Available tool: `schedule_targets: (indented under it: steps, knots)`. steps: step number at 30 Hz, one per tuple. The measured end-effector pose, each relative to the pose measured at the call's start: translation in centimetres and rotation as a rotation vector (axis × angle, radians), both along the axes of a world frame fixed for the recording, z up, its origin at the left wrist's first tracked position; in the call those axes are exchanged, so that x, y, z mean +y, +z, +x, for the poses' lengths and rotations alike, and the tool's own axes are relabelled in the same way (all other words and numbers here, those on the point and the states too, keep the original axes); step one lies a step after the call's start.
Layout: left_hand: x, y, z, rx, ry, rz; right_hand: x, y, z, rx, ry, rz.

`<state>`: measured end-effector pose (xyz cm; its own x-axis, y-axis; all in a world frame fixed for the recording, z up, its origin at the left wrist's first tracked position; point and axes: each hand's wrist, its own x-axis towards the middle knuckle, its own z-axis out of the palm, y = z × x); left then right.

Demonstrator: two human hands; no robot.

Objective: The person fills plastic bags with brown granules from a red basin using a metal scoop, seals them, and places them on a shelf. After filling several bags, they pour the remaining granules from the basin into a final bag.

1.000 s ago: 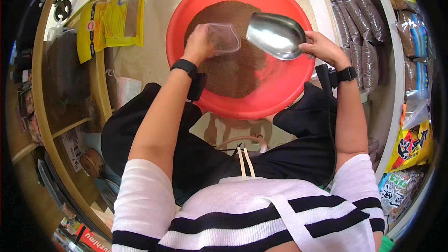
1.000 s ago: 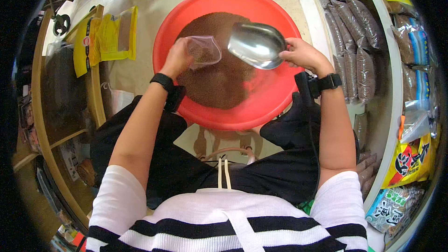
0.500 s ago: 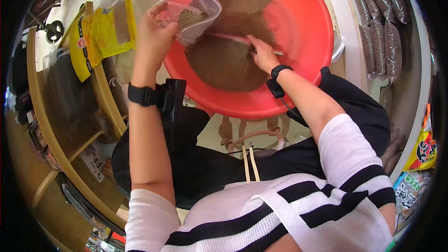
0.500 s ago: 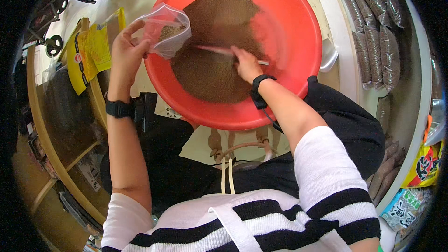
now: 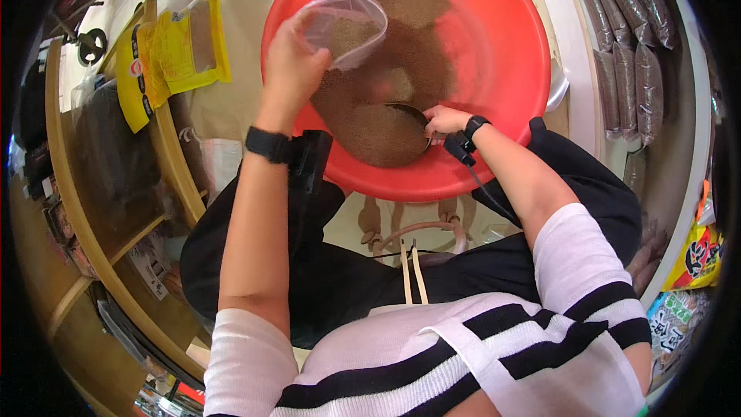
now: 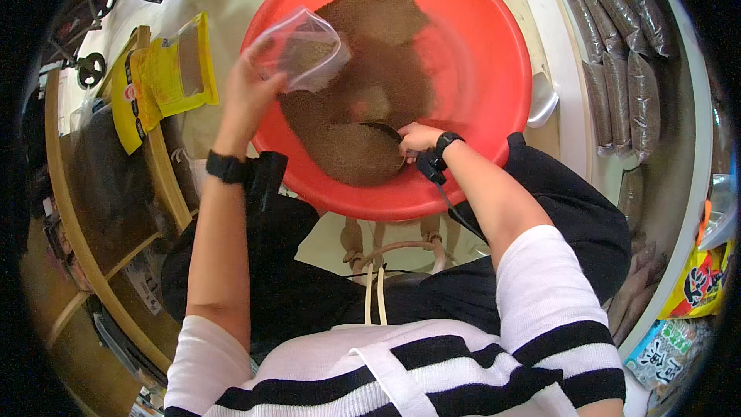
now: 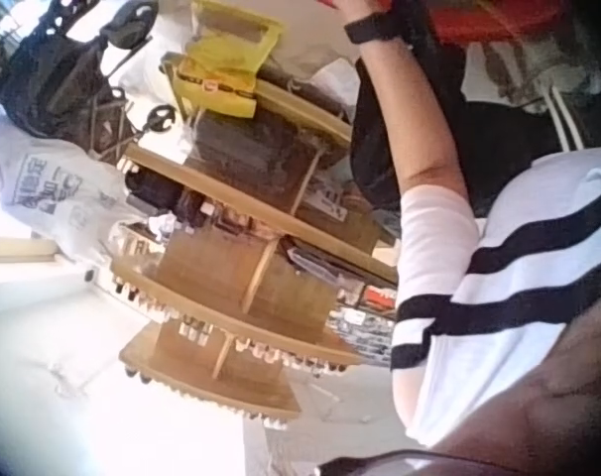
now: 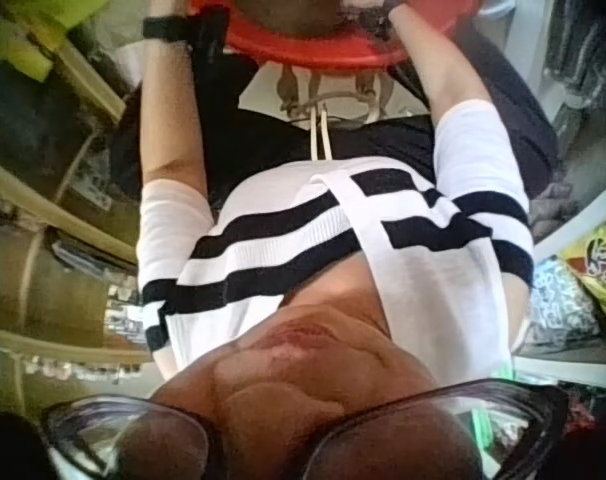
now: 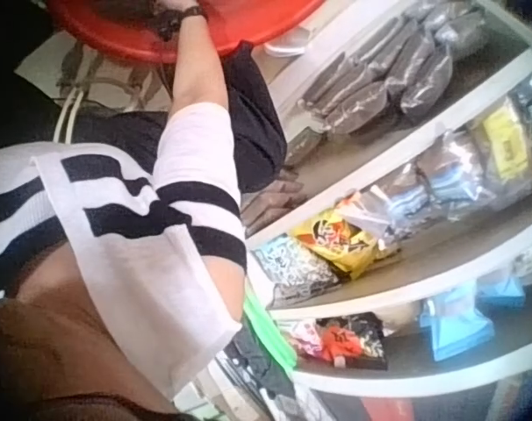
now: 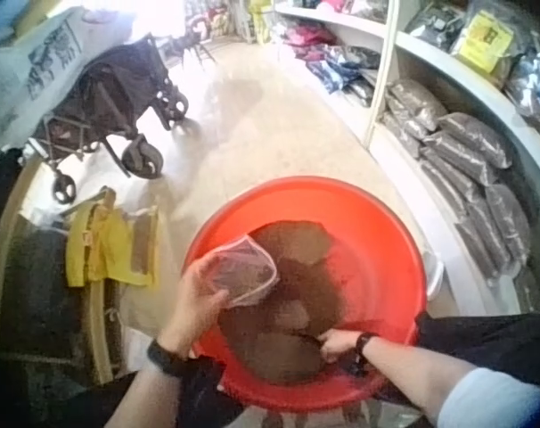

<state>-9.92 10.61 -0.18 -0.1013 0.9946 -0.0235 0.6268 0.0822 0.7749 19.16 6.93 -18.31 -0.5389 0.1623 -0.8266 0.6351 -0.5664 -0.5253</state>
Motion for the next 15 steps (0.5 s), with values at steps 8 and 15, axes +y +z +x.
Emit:
schedule_targets:
  steps: [8, 15]
  knots:
    - [-3.1, -3.8, 1.3, 0.181, -0.137, 0.126, 6.4, 8.1, 4.2, 0.219, 0.094, -0.068]
    - [-4.1, -3.6, 2.4, 0.224, -0.188, 0.078, 10.2, 19.8, 5.4, 0.181, -0.021, 0.059]
